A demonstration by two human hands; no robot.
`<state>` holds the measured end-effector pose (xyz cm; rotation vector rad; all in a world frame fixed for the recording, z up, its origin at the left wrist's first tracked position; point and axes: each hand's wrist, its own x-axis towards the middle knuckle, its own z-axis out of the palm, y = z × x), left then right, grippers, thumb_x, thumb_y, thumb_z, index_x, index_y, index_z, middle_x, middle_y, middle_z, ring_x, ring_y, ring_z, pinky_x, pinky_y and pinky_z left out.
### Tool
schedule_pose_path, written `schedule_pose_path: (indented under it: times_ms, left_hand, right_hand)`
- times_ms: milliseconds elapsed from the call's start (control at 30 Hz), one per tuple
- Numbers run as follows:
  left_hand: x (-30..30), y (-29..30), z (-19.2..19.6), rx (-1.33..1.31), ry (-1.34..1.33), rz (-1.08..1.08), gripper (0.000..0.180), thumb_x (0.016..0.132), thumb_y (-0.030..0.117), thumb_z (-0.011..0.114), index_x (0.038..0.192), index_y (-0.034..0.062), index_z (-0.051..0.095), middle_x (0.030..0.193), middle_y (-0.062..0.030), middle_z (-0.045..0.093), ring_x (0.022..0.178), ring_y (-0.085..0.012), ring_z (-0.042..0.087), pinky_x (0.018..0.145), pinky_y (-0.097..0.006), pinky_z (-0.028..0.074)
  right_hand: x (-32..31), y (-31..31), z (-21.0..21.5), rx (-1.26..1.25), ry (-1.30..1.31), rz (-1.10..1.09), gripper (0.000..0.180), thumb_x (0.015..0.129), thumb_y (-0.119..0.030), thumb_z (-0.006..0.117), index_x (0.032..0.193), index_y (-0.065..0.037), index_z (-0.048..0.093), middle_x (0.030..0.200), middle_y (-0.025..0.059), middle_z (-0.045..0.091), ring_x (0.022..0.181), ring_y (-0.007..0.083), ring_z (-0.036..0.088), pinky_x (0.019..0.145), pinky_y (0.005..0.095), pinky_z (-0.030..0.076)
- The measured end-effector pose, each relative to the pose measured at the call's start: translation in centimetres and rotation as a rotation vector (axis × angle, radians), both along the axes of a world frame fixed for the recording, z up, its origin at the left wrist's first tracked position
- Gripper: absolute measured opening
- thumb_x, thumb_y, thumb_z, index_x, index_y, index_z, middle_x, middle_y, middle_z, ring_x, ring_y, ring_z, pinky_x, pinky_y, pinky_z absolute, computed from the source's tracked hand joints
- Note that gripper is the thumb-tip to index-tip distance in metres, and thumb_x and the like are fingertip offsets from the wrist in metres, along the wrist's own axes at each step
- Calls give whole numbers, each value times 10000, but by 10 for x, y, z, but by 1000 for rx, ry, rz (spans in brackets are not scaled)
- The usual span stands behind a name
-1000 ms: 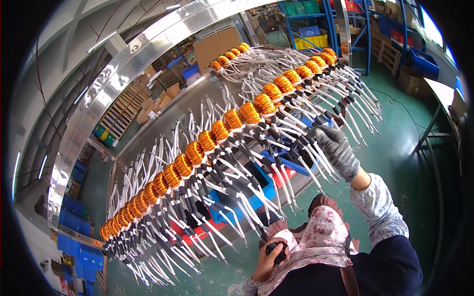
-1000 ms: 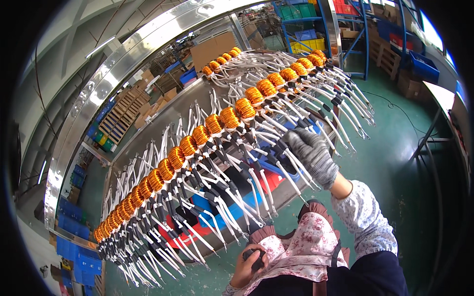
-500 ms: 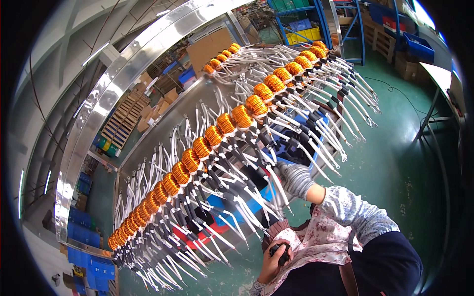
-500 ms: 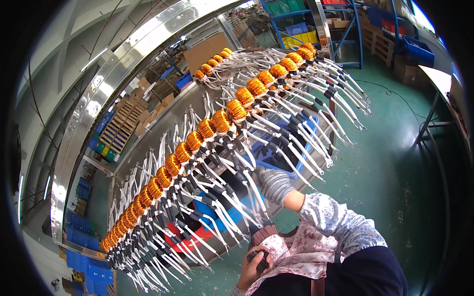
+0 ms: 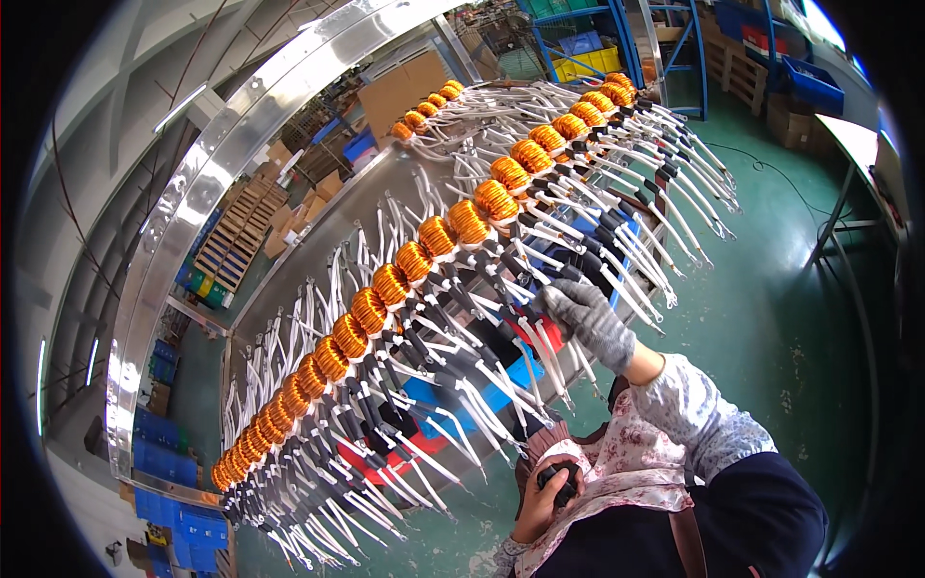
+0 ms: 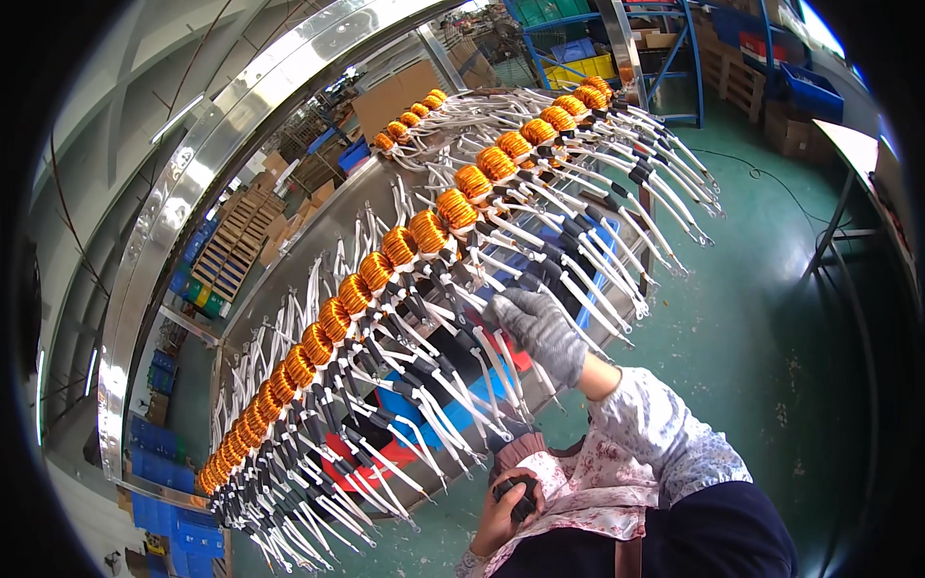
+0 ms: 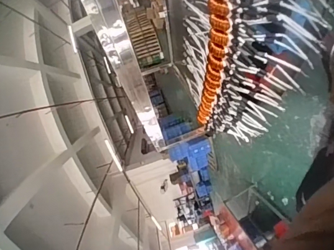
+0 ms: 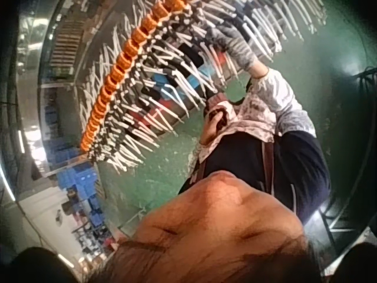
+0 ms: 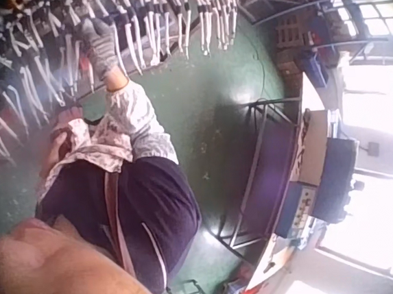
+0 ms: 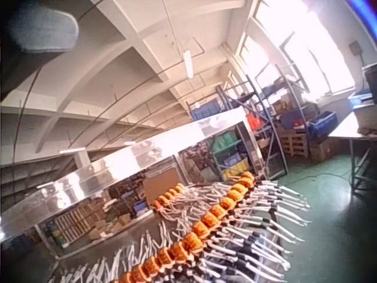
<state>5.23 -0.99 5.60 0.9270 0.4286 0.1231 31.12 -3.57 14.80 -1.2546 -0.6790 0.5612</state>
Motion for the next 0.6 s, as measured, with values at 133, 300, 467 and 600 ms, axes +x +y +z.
schedule_pose_path:
  times_ms: [133,300,467,600]
  left_hand:
    - [-3,2,8,27,-7,41,249,883,163,487,1072,1,475,790,-134,541,615,-166,535,460,-226,399]
    - [-18,6,1,47,29,79,259,885,165,479,1076,-8,467,794,-146,550,598,-162,528,463,-236,401]
    - [-19,7,-5,20,33,48,244,899,159,486,1088,5,490,840,-112,569,674,-140,549,494,-212,403]
    - [-15,5,3,89,56,13,288,896,168,480,1117,-15,460,842,-140,576,656,-168,562,462,-228,401]
  right_hand:
    - [2,17,-11,64,225,-134,301,917,-327,498,988,-63,626,636,-61,506,508,21,392,431,186,305]
    - [-5,22,1,81,103,-134,258,908,-226,510,1004,-6,606,765,2,566,674,92,489,606,233,415]
    - [2,33,2,80,226,-139,262,872,-177,572,1044,19,592,828,16,600,703,86,494,625,239,432]
    - [21,35,1,-7,260,-162,248,865,-213,581,954,13,631,703,-10,569,583,68,450,526,216,382]
